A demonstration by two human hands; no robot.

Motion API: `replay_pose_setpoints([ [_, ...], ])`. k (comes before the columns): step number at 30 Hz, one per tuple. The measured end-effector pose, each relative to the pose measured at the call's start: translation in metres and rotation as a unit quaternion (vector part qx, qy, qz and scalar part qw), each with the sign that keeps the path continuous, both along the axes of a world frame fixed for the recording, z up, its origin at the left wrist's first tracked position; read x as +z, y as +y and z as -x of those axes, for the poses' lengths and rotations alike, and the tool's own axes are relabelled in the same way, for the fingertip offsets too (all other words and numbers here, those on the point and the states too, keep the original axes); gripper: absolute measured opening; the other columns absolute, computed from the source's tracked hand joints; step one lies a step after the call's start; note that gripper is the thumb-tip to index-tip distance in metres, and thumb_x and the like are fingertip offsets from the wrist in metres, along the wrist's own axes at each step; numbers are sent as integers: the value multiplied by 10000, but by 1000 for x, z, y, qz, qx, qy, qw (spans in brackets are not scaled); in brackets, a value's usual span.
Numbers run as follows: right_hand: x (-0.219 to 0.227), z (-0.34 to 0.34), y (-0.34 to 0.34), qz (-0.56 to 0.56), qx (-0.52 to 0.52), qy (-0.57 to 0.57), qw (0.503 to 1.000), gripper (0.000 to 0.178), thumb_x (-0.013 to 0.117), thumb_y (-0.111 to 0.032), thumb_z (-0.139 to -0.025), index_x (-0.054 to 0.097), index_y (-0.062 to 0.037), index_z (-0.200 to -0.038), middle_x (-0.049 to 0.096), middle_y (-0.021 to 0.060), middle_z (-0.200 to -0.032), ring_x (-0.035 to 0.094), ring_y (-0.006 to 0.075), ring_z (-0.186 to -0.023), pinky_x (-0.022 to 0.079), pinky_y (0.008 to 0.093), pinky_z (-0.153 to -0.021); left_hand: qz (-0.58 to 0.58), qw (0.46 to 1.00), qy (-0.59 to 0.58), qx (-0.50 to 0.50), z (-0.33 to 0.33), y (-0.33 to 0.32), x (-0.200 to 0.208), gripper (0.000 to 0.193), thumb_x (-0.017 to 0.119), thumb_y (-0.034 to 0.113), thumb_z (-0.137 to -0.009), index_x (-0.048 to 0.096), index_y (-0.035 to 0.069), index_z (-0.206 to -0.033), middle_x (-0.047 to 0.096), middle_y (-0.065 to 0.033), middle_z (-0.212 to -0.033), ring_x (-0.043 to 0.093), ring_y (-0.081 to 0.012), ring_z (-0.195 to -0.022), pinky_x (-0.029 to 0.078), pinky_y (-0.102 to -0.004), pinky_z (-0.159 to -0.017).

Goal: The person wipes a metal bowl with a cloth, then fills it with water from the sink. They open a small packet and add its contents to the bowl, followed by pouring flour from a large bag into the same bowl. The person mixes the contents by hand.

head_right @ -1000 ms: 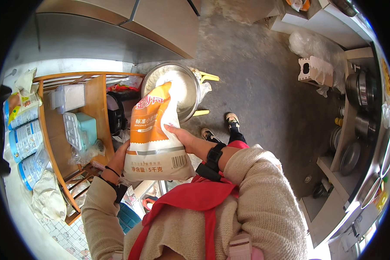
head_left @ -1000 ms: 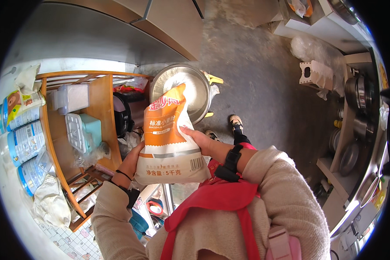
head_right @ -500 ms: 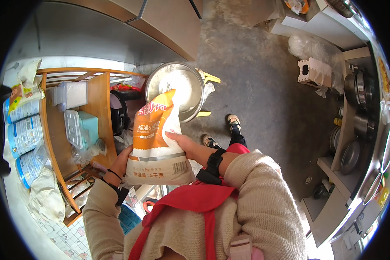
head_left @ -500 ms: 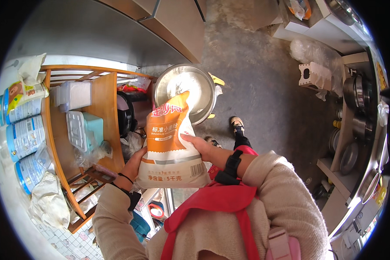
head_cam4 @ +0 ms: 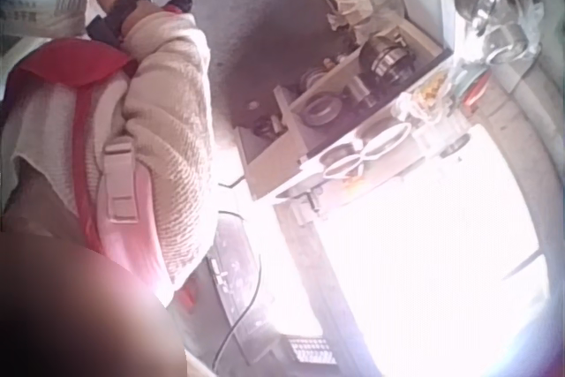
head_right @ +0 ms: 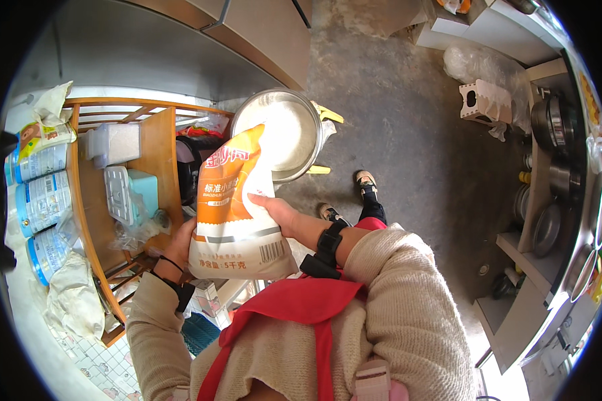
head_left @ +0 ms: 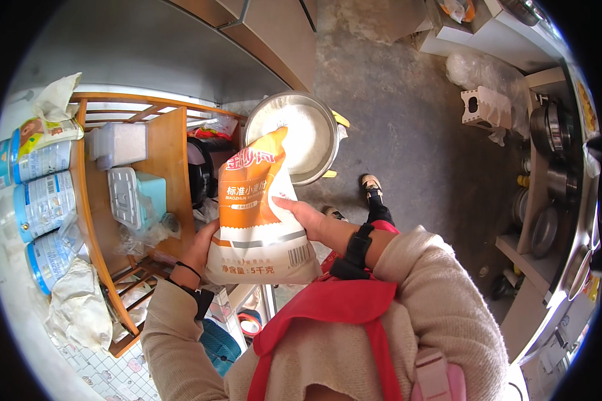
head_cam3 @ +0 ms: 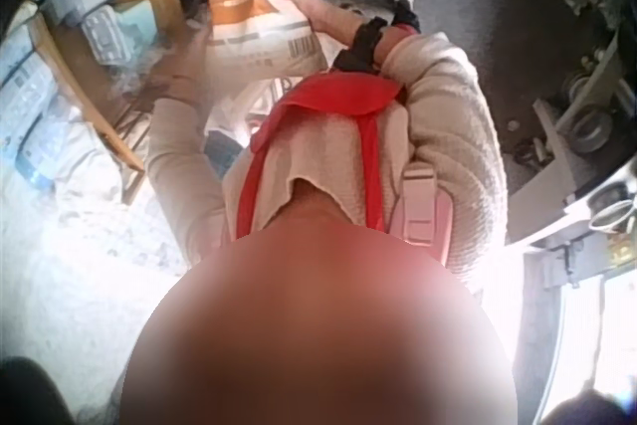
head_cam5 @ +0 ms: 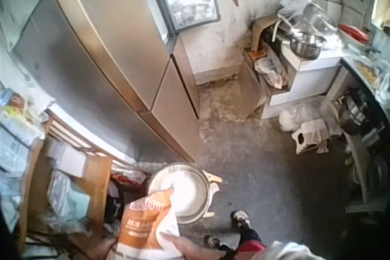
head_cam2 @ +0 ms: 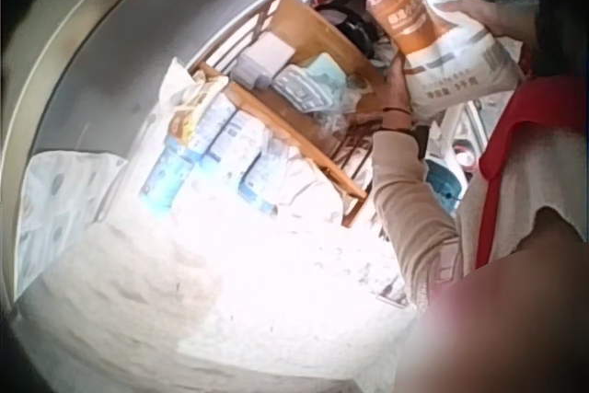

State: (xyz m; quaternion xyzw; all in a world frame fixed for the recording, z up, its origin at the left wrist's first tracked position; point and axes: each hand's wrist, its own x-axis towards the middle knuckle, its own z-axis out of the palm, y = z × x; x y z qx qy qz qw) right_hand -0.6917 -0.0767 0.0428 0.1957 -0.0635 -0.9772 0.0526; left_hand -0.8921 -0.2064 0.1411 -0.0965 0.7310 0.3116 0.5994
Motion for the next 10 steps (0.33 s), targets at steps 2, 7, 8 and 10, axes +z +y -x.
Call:
replay_pose_setpoints([
  [2, 2, 4, 2, -15, -7, 3, 1000, 471, 488, -338, -861, 418, -33, -1212, 521, 115, -1164, 528, 236, -1023, 392, 343, -915, -30, 999, -14, -17, 1, 5, 7, 429, 485, 373, -827, 552, 45, -1095, 610, -92, -1009, 616, -181, -822, 493, -273, -711],
  [7, 2, -7, 13, -26, -16, -9, 999, 483, 497, -333, -856, 411, -27, -1219, 517, 120, -1169, 523, 243, -1030, 387, 347, -921, -4, 999, -17, -32, -12, 27, 12, 422, 476, 358, -832, 543, 42, -1104, 610, -90, -1011, 614, -186, -826, 489, -282, -724],
  [8, 1, -9, 13, -28, -17, -12, 999, 484, 498, -333, -856, 411, -26, -1219, 516, 120, -1171, 522, 243, -1033, 386, 347, -922, -5, 999, -20, -45, -13, 29, 11, 423, 474, 357, -832, 541, 42, -1107, 608, -90, -1015, 612, -187, -832, 487, -285, -731],
  [10, 0, -10, 13, -32, -17, -24, 999, 492, 501, -337, -854, 407, -27, -1224, 510, 121, -1178, 515, 242, -1045, 384, 349, -925, -6, 998, -25, -59, -13, 31, 8, 424, 473, 356, -833, 538, 41, -1110, 607, -90, -1019, 611, -189, -839, 485, -288, -739],
])
